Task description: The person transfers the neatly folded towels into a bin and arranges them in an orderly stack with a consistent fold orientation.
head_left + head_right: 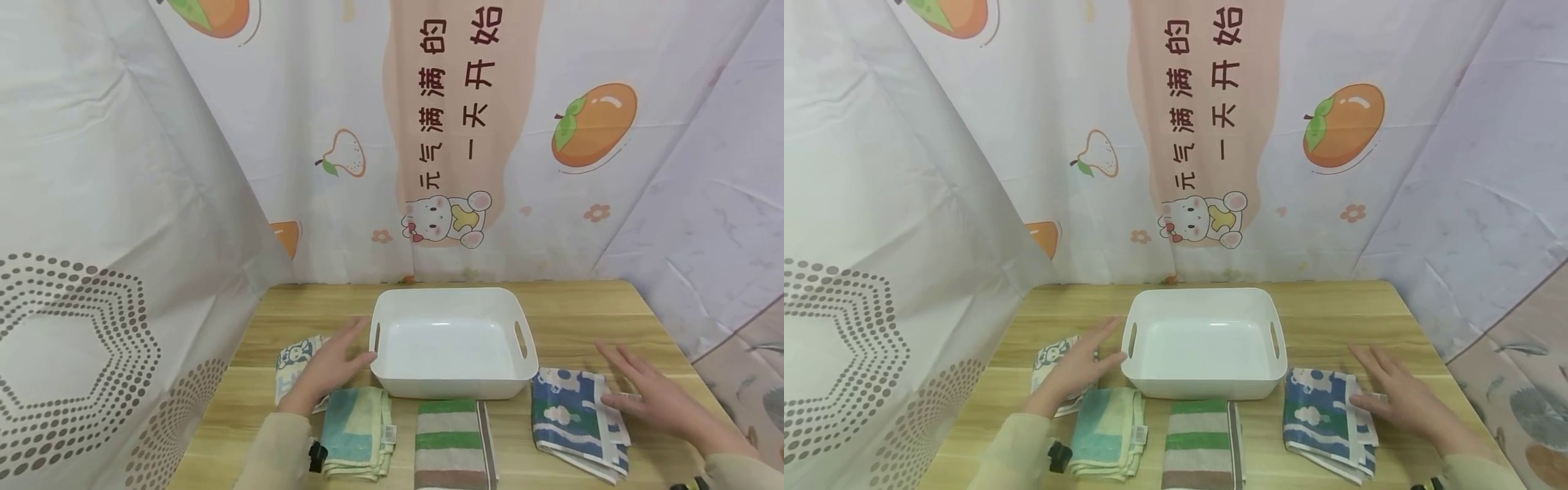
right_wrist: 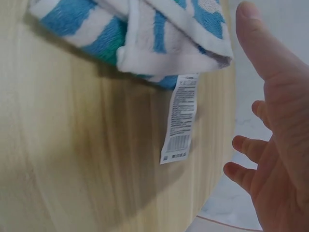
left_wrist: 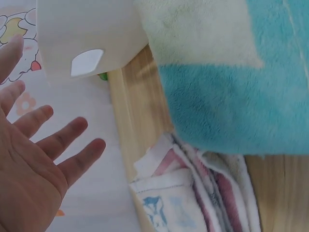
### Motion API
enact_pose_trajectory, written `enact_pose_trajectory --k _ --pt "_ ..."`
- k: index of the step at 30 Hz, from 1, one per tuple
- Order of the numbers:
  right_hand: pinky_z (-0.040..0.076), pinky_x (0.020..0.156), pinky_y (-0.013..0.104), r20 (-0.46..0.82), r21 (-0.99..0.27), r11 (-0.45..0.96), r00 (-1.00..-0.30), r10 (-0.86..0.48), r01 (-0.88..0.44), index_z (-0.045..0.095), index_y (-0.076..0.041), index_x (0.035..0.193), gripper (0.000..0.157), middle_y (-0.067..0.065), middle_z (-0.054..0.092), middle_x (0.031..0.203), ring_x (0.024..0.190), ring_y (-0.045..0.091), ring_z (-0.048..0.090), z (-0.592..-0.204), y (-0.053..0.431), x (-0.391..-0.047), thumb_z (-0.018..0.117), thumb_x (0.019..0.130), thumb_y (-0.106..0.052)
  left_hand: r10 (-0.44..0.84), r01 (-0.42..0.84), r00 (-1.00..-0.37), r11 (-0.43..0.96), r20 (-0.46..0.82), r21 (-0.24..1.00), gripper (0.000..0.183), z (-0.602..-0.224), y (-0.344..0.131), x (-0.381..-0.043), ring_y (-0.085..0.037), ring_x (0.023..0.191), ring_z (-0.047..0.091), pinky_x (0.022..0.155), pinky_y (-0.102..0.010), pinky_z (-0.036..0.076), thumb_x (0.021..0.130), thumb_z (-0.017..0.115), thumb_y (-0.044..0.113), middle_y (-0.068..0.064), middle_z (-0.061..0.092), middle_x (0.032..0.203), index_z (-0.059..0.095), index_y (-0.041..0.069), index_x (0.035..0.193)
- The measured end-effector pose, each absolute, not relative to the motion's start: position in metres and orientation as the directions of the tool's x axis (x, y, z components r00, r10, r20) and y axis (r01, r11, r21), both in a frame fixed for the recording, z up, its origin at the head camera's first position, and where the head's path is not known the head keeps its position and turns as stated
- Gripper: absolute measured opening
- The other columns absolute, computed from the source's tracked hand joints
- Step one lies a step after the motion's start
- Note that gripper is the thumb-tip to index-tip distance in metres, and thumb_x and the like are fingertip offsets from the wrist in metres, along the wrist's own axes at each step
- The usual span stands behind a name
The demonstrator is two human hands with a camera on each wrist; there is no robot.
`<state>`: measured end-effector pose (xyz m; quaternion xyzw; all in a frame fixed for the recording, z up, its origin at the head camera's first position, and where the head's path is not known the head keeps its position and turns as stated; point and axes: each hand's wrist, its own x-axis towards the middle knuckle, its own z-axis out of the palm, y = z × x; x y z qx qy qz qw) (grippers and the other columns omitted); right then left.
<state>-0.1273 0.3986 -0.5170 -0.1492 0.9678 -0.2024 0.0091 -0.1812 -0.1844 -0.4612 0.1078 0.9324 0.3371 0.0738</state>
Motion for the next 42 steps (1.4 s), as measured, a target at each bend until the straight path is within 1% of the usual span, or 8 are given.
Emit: enact_pose_trajectory --k 6,8,13,20,23,31,35,42 --pt "0.035 0.083 0.085 0.092 -0.417 0.844 -0.939 -0.33 -0.338 0.025 -0.018 0.163 0.104 0.047 0.034 0.146 0.118 0.073 0.04 -0.526 0.399 -0.123 0.086 0.08 -0.036 0.25 0.107 -0.965 0.641 -0.074 0.76 0.074 -0.469 -0.185 -0.181 -0.038 0.137 0.05 0.11 -0.06 0.042 0.096 0.071 0.043 -0.004 0.029 0.167 0.034 0.037 0.16" --pt "0.037 0.082 0.083 0.106 -0.418 0.836 -0.933 -0.344 -0.356 0.027 -0.018 0.163 0.105 0.047 0.037 0.144 0.118 0.071 0.043 -0.528 0.399 -0.123 0.088 0.078 -0.037 0.249 0.091 -0.965 0.616 -0.084 0.782 0.073 -0.473 -0.186 -0.181 -0.038 0.135 0.052 0.107 -0.059 0.046 0.096 0.072 0.041 -0.005 0.031 0.166 0.036 0.036 0.159" --pt "0.044 0.081 0.076 0.12 -0.418 0.82 -0.919 -0.377 -0.391 0.032 -0.016 0.161 0.105 0.044 0.045 0.14 0.117 0.065 0.049 -0.533 0.399 -0.12 0.089 0.075 -0.037 0.24 0.049 -0.964 0.579 -0.113 0.814 0.07 -0.481 -0.188 -0.182 -0.038 0.134 0.053 0.103 -0.058 0.049 0.095 0.072 0.043 -0.007 0.038 0.162 0.041 0.036 0.157" --pt "0.044 0.08 0.076 0.115 -0.432 0.807 -0.912 -0.393 -0.402 0.036 -0.014 0.159 0.103 0.044 0.045 0.141 0.118 0.065 0.049 -0.533 0.396 -0.116 0.09 0.074 -0.037 0.225 -0.015 -0.961 0.543 -0.162 0.839 0.067 -0.484 -0.189 -0.183 -0.036 0.136 0.052 0.104 -0.062 0.046 0.094 0.072 0.046 0.001 0.041 0.161 0.044 0.039 0.155" --pt "0.044 0.081 0.076 0.098 -0.426 0.814 -0.915 -0.392 -0.395 0.036 -0.017 0.159 0.104 0.043 0.045 0.142 0.118 0.065 0.048 -0.534 0.394 -0.114 0.089 0.074 -0.04 0.218 -0.04 -0.959 0.526 -0.18 0.85 0.067 -0.482 -0.188 -0.183 -0.035 0.138 0.05 0.106 -0.062 0.044 0.094 0.073 0.045 0.004 0.041 0.161 0.045 0.039 0.154" --pt "0.046 0.081 0.075 0.085 -0.425 0.816 -0.914 -0.396 -0.393 0.037 -0.02 0.159 0.103 0.041 0.046 0.143 0.119 0.064 0.048 -0.538 0.391 -0.112 0.089 0.073 -0.046 0.222 -0.073 -0.955 0.46 -0.195 0.885 0.069 -0.483 -0.186 -0.184 -0.034 0.14 0.047 0.109 -0.06 0.043 0.093 0.075 0.042 -0.003 0.047 0.157 0.046 0.036 0.154" --pt "0.046 0.081 0.074 0.06 -0.426 0.821 -0.917 -0.393 -0.38 0.038 -0.022 0.159 0.102 0.042 0.045 0.142 0.119 0.065 0.048 -0.54 0.39 -0.112 0.088 0.073 -0.048 0.201 -0.112 -0.956 0.421 -0.213 0.9 0.068 -0.486 -0.186 -0.186 -0.03 0.141 0.046 0.111 -0.058 0.042 0.09 0.078 0.042 0.001 0.049 0.155 0.048 0.039 0.152" --pt "0.048 0.081 0.073 -0.019 -0.425 0.84 -0.924 -0.381 -0.338 0.038 -0.026 0.159 0.101 0.042 0.049 0.138 0.12 0.065 0.048 -0.542 0.388 -0.11 0.086 0.074 -0.053 0.198 -0.124 -0.958 0.372 -0.209 0.92 0.067 -0.49 -0.186 -0.188 -0.03 0.14 0.048 0.11 -0.056 0.044 0.091 0.078 0.039 0.001 0.048 0.156 0.05 0.039 0.151"
